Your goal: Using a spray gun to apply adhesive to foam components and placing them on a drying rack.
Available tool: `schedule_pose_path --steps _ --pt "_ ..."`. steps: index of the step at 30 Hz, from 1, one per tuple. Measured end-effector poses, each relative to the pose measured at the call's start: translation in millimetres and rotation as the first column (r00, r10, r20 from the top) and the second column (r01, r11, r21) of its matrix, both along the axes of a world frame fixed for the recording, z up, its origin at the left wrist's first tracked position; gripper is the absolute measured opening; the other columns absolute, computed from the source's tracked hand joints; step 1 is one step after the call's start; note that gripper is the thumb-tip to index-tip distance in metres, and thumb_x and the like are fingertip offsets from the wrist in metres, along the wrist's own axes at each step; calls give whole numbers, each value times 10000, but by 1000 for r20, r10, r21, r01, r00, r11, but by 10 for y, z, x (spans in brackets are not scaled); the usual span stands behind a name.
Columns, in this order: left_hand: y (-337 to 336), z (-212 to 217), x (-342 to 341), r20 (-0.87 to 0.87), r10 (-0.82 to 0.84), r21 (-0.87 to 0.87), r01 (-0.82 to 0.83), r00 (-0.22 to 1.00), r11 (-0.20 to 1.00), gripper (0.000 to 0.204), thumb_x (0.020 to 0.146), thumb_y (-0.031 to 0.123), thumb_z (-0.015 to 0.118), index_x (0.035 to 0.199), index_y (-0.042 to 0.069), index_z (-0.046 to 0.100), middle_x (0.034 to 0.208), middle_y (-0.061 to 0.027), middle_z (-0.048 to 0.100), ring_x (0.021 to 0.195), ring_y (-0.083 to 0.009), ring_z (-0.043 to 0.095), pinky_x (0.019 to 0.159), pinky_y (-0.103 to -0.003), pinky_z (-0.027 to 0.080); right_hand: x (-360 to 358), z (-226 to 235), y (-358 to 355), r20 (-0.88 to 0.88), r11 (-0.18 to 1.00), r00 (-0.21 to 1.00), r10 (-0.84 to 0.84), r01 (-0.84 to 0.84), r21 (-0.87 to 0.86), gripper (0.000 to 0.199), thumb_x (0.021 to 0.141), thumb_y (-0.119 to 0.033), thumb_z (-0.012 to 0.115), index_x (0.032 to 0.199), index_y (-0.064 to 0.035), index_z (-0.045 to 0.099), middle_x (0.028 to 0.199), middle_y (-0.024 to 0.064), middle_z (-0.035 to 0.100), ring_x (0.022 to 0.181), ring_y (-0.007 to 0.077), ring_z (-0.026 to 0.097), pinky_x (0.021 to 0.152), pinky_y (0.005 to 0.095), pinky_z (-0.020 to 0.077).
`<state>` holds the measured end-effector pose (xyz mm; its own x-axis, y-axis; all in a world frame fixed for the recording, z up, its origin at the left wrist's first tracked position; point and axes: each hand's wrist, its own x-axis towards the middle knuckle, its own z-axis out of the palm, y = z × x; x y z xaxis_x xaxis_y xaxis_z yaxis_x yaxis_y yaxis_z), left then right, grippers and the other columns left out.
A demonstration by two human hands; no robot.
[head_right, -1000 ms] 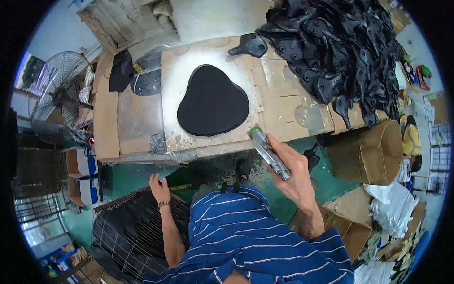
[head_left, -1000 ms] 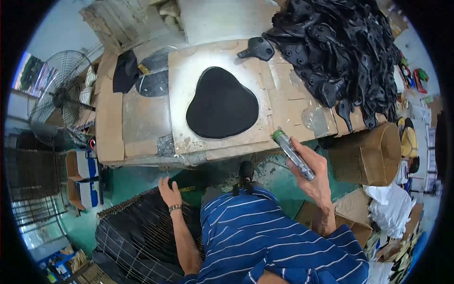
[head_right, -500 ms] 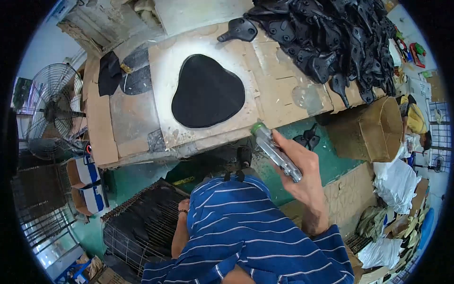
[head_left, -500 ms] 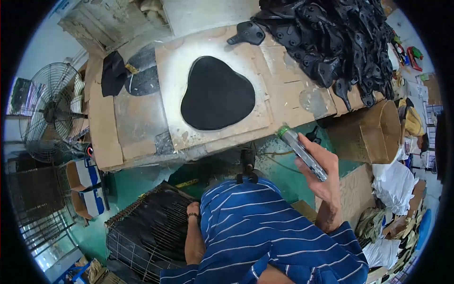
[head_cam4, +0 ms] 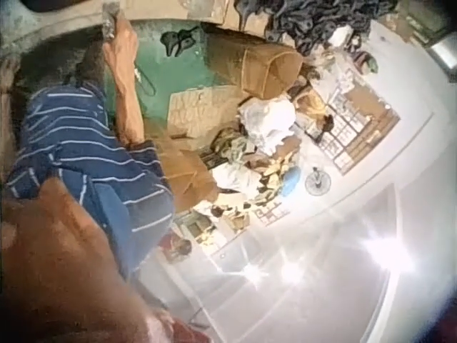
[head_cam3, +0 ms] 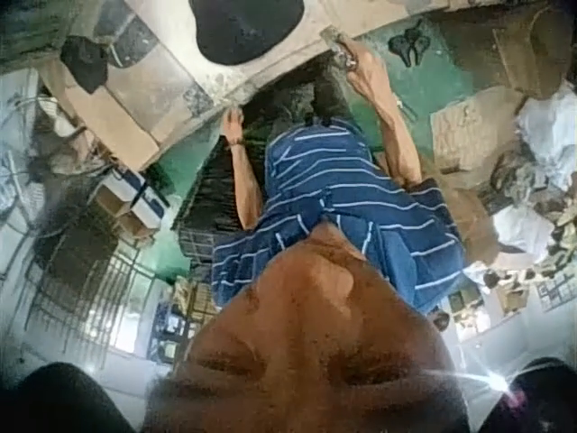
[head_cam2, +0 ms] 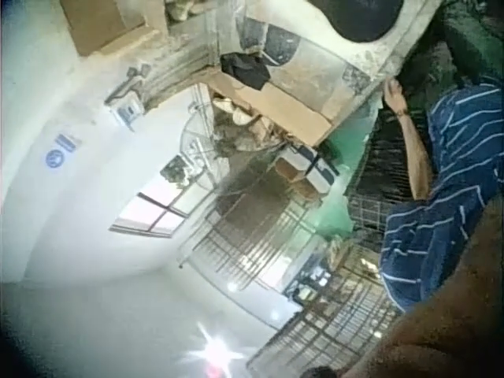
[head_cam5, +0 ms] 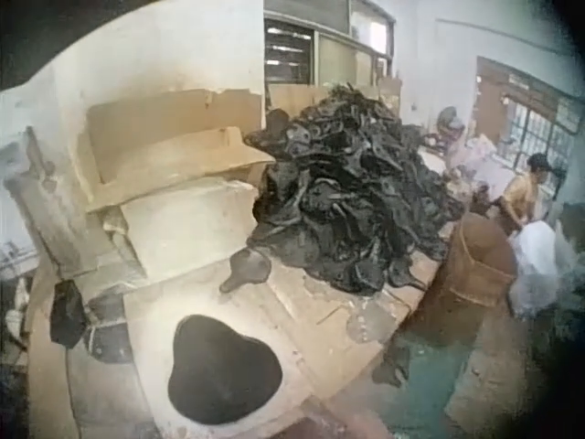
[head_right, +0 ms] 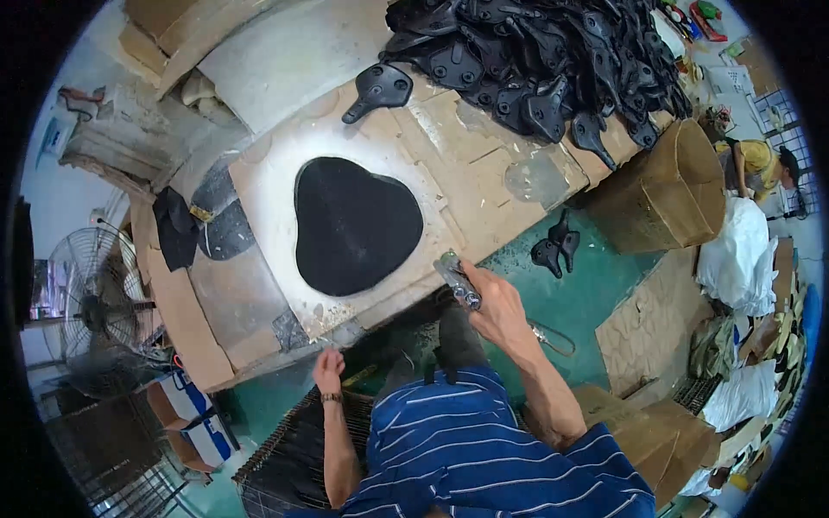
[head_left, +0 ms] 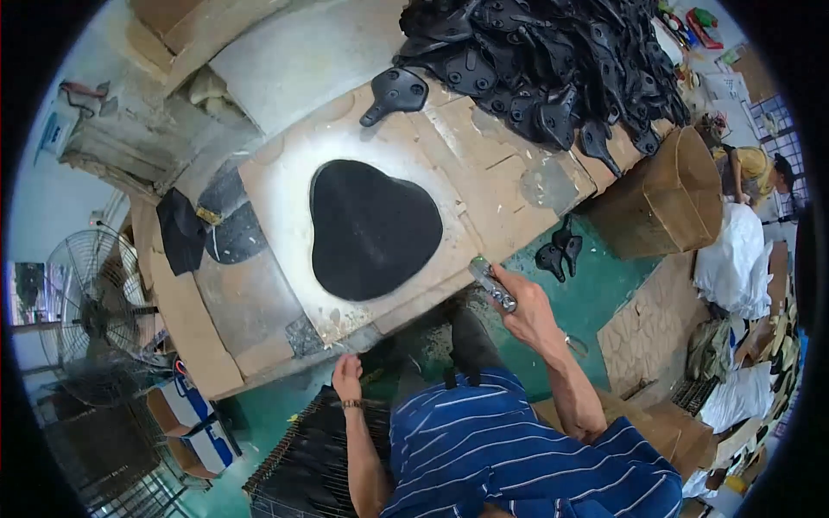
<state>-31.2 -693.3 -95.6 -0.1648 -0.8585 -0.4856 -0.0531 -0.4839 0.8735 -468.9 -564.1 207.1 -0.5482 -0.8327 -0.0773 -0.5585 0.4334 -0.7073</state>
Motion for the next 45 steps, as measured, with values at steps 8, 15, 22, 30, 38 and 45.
schedule_pose_path --steps 8,15,22,30,38,45 --pt "-1962 1309 -3377 -473 -59 -21 56 879 998 600 1097 306 572 1538 -69 415 1441 -257 573 1325 -375 590 1141 -509 494 -659 -842 38 242 977 964 -110 60 204 535 856 -73 740 1376 -31 623 1192 289 687 1084 509 639 878 504 521" --pt "-3846 468 -5128 -350 186 150 -141 918 978 761 1013 500 680 1466 -51 415 1388 -233 567 1265 -351 597 1095 -534 526 -1015 -981 326 295 962 938 -182 107 251 540 848 -43 720 1377 16 628 1275 284 681 1176 475 645 983 481 530" --pt "-4603 304 -5673 -485 256 183 -190 836 965 519 1059 316 651 1344 -96 513 1210 -235 638 1109 -400 673 918 -537 667 -1309 -1253 690 192 955 955 -225 177 236 674 712 16 711 1379 21 621 1239 262 699 1088 454 677 931 485 563" --pt "-2835 1496 -6144 -502 48 -228 -185 863 956 437 1095 197 577 1412 -88 483 1241 -222 615 1112 -333 677 996 -487 641 -1517 -1188 807 161 907 922 -351 292 304 607 798 -61 730 1385 29 606 1219 284 702 1112 462 672 961 501 551" --pt "-2222 1840 -7580 493 -528 -822 570 692 -21 892 791 329 883 1540 58 483 1600 -274 428 1495 -366 415 1204 -518 364 -1415 -929 652 205 926 941 -271 197 321 692 714 20 635 1404 38 593 1238 326 674 1152 489 645 998 502 533" --pt "-966 1361 -6013 484 -866 -432 896 129 -107 568 908 368 809 1372 71 671 1347 -148 702 1277 -291 648 1090 -421 500 -1207 -675 547 270 961 942 -199 133 243 649 749 13 668 1395 33 609 1270 303 676 1168 483 647 991 485 527"
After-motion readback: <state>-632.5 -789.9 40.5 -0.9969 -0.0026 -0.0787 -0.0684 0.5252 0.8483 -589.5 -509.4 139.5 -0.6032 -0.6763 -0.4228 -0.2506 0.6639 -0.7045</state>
